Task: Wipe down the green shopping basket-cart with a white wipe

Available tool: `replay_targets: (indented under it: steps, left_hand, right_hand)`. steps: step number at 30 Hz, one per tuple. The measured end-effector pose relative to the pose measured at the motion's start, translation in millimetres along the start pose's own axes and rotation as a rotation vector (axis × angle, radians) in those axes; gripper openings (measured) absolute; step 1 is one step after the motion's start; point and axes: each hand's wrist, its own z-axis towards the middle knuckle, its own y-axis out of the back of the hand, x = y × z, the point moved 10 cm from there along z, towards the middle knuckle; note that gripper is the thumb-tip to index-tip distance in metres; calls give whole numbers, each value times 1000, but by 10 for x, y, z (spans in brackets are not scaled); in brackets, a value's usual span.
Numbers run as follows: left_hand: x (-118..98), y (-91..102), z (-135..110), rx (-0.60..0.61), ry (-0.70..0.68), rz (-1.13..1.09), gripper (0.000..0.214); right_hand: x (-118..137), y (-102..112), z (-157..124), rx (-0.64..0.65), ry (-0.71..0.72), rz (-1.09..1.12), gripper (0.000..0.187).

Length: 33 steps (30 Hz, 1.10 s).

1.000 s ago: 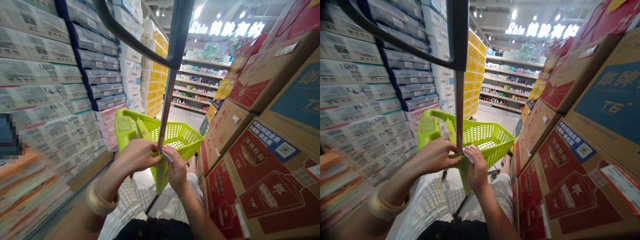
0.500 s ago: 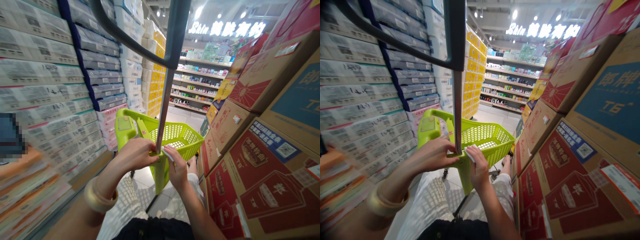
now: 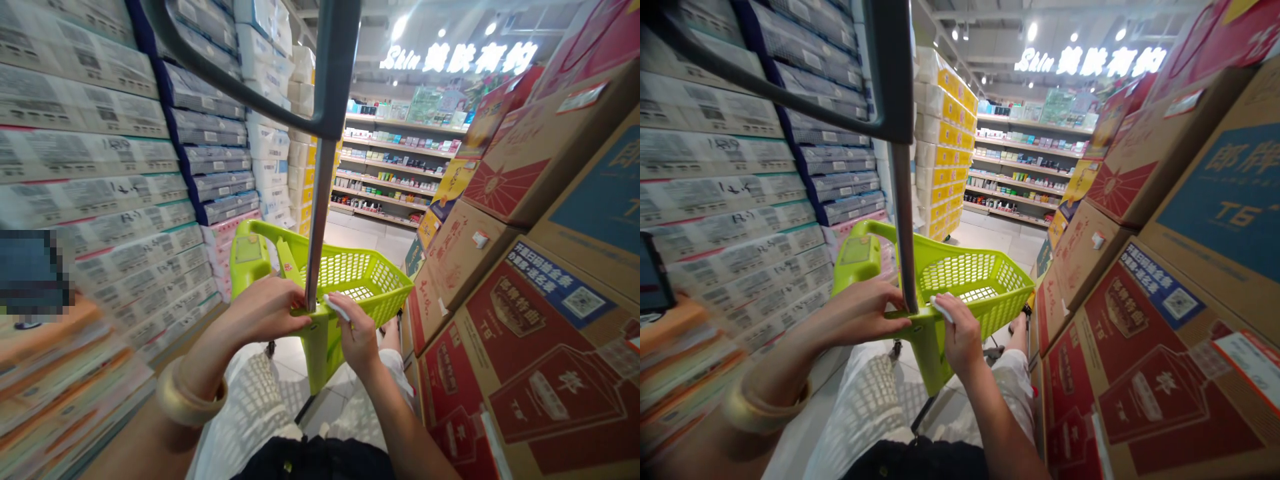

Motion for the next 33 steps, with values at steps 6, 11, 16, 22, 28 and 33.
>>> replay_targets:
  steps: [6,11,16,22,28,33]
  left_hand:
    - [-6,35,-28,56,21,28,17]
    - [53,40,-36,53,17,0,18]
    - [104,25,-51,64,11,-19,20]
    - [116,10,-47,58,-33,-55,20]
    - [165,8,-51,67,-42,-83,22]
    - [188,12,-46,49,-63,-103,24]
  right_hand:
    - [-149,62,-4,-65,-120,-70,33]
    - [107,-114,37,71,-5,30,39]
    - [-237,74,27,-63,-141,-84,32]
    - [157,-159,31,57,-14,47,40]
    - [-141,12,17,-56,-86,-8,35]
    - [-38,-67,14,-20,-71,-12,37]
